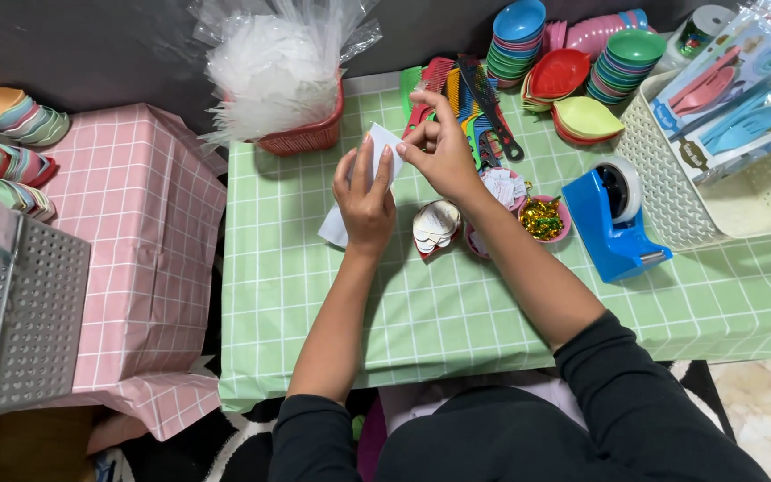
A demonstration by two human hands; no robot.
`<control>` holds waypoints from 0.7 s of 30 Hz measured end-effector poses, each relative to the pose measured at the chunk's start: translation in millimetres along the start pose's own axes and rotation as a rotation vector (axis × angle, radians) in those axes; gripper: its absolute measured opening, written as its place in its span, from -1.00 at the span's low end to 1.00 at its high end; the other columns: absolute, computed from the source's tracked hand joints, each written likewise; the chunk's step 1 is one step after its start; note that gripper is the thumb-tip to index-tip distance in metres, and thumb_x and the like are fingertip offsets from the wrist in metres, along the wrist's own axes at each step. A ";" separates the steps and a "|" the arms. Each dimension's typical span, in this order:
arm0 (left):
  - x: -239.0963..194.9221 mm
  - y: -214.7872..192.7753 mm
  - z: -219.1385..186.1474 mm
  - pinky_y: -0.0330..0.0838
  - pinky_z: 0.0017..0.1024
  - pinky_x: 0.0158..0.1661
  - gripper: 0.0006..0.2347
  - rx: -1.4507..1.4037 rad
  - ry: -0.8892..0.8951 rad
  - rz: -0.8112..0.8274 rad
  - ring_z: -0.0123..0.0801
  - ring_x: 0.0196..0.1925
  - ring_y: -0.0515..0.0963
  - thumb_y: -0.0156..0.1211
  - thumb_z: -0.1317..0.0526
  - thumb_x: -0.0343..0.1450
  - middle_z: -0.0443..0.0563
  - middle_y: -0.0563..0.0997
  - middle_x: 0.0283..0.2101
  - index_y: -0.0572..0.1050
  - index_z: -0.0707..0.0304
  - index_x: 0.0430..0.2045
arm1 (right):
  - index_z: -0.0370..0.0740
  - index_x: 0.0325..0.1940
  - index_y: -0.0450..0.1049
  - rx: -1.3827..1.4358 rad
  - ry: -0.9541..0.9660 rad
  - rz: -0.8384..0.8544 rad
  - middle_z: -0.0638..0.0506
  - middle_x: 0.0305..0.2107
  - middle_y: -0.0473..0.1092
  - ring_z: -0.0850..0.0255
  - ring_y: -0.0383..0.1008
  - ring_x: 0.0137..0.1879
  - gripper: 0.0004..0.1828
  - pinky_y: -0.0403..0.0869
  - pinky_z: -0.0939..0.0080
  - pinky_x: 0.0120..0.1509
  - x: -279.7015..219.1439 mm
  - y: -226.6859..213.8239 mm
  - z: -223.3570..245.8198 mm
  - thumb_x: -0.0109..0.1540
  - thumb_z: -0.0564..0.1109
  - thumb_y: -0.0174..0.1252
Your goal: The person places a green plastic spoon and fork into a clear plastic sleeve with a printed header card, then seals the sleeve. They repeat the process with another set of cutlery, handling the packaging and items by hand.
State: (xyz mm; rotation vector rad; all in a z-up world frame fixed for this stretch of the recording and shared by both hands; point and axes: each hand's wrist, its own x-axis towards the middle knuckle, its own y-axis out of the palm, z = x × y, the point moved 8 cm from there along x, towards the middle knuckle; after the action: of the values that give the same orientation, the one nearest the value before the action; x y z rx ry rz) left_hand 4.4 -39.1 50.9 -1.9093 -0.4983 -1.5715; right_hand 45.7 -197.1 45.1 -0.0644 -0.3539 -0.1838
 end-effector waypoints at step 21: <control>-61.1 56.6 93.3 -0.09 -0.64 -0.59 -0.29 -1.230 -1.104 0.606 -0.75 -0.61 0.09 0.06 -0.34 0.33 -0.36 0.25 -0.57 0.36 0.30 0.15 | -0.02 0.55 -0.07 -0.017 0.062 0.340 0.02 -0.36 0.42 0.33 0.43 -0.19 -0.13 0.45 0.37 -0.04 11.0 24.3 45.8 0.28 -0.35 0.21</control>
State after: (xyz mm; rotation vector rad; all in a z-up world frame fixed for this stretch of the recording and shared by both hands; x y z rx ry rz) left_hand 95.6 -13.8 -30.8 -3.2891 0.8355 -0.1720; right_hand 45.0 -170.8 91.1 -0.1337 -0.2747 0.1472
